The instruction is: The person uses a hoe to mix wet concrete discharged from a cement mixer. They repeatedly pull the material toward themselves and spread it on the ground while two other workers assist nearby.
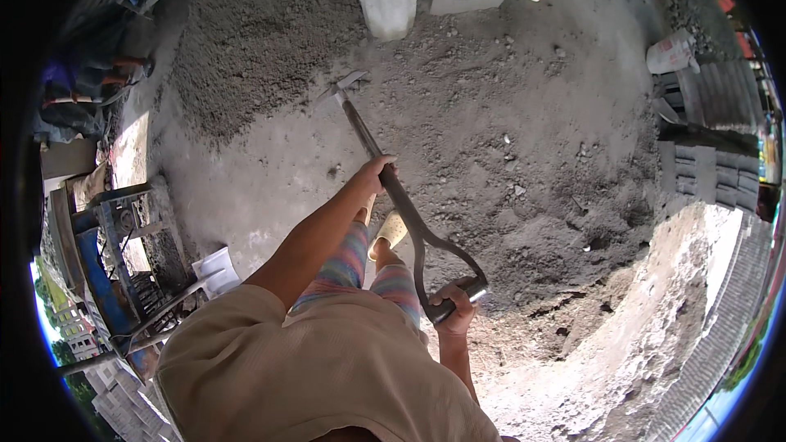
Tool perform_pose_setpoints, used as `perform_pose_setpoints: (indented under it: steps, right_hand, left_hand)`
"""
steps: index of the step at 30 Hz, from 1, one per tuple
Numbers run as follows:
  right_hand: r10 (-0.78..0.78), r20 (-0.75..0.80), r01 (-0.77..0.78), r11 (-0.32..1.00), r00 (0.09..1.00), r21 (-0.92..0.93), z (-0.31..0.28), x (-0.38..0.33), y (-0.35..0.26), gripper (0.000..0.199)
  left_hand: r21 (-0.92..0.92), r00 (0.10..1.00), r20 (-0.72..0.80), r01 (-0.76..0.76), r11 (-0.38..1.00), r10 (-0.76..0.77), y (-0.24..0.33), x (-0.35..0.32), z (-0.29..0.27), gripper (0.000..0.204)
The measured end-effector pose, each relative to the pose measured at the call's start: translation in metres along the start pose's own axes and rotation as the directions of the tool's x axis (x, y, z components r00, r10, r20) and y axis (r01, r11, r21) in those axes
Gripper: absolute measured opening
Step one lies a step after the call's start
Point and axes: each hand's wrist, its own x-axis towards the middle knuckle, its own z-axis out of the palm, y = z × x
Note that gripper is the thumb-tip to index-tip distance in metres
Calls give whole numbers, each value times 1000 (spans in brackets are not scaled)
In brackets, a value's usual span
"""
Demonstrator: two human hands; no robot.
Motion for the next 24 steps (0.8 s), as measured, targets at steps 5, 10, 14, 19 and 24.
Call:
perform_pose_setpoints:
  steps: [5, 10, 14, 19, 24]
  right_hand:
    - [-141, 34, 144, 917, 989, -373, 44, 54, 66, 6]
    - [-7, -166, -27, 979, 986, -202, 50, 21, 71, 7]
    - [167, -202, -97, 944, 965, 316, 11, -38, 27, 7]
    - [85, 24, -88, 952, 996, 294, 18, -61, 13, 18]
    - [-41, 201, 1, 981, 979, 195, 35, 1, 45, 25]
  left_hand:
    - [129, 981, -126, -131, 983, 148, 27, 39, 3, 15]
    - [345, 953, -232, -109, 932, 197, -9, 35, -17, 19]
    - [651, 981, -121, -39, 758, 154, -79, -27, -18, 40]
    - [720, 953, -165, -61, 691, 256, -85, -66, -48, 22]
    - [550, 932, -139, -209, 809, 335, -27, -2, -39, 20]
